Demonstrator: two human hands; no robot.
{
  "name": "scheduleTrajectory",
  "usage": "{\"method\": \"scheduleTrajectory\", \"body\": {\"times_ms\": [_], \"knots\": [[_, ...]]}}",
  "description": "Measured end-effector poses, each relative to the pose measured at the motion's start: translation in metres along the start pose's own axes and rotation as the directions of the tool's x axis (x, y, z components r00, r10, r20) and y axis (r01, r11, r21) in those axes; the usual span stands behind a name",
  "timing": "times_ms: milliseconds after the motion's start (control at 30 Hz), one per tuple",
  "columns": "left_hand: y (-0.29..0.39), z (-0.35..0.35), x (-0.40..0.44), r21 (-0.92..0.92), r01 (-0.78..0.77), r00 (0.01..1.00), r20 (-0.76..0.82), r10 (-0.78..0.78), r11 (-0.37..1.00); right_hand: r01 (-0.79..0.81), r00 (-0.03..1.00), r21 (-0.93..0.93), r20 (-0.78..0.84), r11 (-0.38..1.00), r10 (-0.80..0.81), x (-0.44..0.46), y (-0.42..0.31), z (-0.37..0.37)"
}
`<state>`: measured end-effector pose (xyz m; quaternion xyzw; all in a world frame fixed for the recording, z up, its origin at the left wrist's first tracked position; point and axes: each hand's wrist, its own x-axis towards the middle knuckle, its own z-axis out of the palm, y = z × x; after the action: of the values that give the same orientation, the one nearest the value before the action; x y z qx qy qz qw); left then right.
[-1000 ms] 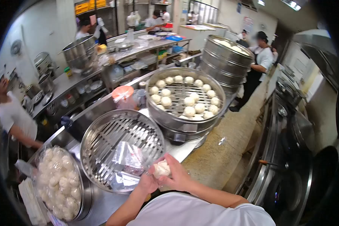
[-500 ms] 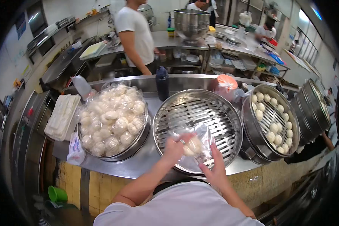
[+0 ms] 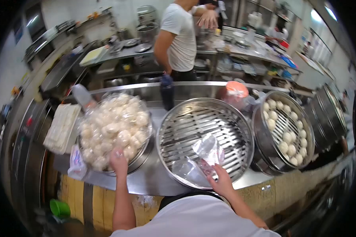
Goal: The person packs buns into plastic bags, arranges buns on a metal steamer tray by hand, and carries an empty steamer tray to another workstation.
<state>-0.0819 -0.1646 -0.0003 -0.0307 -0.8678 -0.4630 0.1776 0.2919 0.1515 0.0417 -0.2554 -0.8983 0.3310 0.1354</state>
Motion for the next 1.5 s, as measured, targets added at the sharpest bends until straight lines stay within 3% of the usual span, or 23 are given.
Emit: {"method": "scheduleTrajectory", "body": {"times_ms": [67,133,300,400,467,500,567,667,800,900,933,1033,1067,1167,1200,1333,1500], "knots": [[0.015,-0.006,-0.013,-0.045,-0.007,1.0,0.027,0.008,0.999,-0.02,1.0,-0.004,-0.009,1.0,0.02,-0.004,0.005,0.001],[0.012,-0.005,-0.014,-0.055,-0.042,0.997,-0.068,0.038,0.998,-0.024,0.999,-0.01,-0.022,1.0,0.023,-0.008,0.005,-0.003],[0.101,-0.017,-0.026,-0.037,-0.321,0.927,-0.216,0.306,0.946,-0.013,0.999,-0.066,-0.046,0.998,0.01,-0.029,0.028,0.002],[0.151,0.005,-0.053,-0.219,-0.441,0.897,-0.086,0.433,0.87,0.052,0.993,-0.194,-0.091,0.98,-0.071,-0.043,0.037,-0.002],[0.162,0.038,-0.087,-0.41,-0.383,0.86,0.168,0.482,0.827,0.02,0.988,-0.3,-0.14,0.954,-0.065,-0.057,0.037,-0.002],[0.159,0.06,-0.107,-0.518,-0.299,0.805,0.314,0.504,0.802,0.018,0.987,-0.33,-0.142,0.944,-0.069,-0.063,0.038,-0.003],[0.181,0.072,-0.163,-0.55,-0.398,0.577,0.472,0.666,0.734,-0.038,0.98,-0.295,-0.195,0.955,-0.021,-0.078,0.041,-0.005],[0.196,0.083,-0.246,-0.726,-0.25,0.295,0.573,0.765,0.64,-0.059,0.931,-0.231,-0.364,0.971,-0.03,-0.108,0.047,-0.014],[0.213,0.089,-0.313,-0.748,-0.185,0.1,0.631,0.769,0.637,-0.197,0.82,-0.116,-0.564,0.973,0.099,-0.162,0.058,-0.03],[0.234,0.09,-0.331,-0.788,-0.268,-0.013,0.578,0.816,0.554,-0.285,0.808,-0.016,-0.542,0.959,0.231,-0.204,0.062,-0.047],[0.235,0.095,-0.337,-0.787,-0.279,-0.009,0.576,0.818,0.551,-0.314,0.803,0.005,-0.533,0.95,0.268,-0.215,0.063,-0.052],[0.239,0.115,-0.357,-0.748,-0.241,0.142,0.603,0.785,0.618,-0.366,0.785,0.067,-0.513,0.928,0.347,-0.243,0.068,-0.058],[0.239,0.118,-0.36,-0.658,-0.112,0.155,0.728,0.668,0.744,-0.368,0.78,0.084,-0.515,0.926,0.357,-0.252,0.071,-0.059],[0.26,0.104,-0.379,-0.615,-0.115,0.354,0.708,0.61,0.78,-0.409,0.785,0.118,-0.46,0.905,0.415,-0.28,0.075,-0.065],[0.239,0.127,-0.379,-0.578,-0.141,0.388,0.715,0.582,0.804,-0.426,0.79,0.125,-0.431,0.896,0.436,-0.289,0.077,-0.068],[0.225,0.146,-0.377,-0.518,-0.095,0.433,0.747,0.504,0.85,-0.438,0.819,0.131,-0.35,0.89,0.455,-0.324,0.103,-0.056],[0.226,0.154,-0.378,-0.414,-0.208,0.49,0.74,0.461,0.886,-0.452,0.842,0.175,-0.241,0.875,0.483,-0.359,0.105,-0.074]]}}
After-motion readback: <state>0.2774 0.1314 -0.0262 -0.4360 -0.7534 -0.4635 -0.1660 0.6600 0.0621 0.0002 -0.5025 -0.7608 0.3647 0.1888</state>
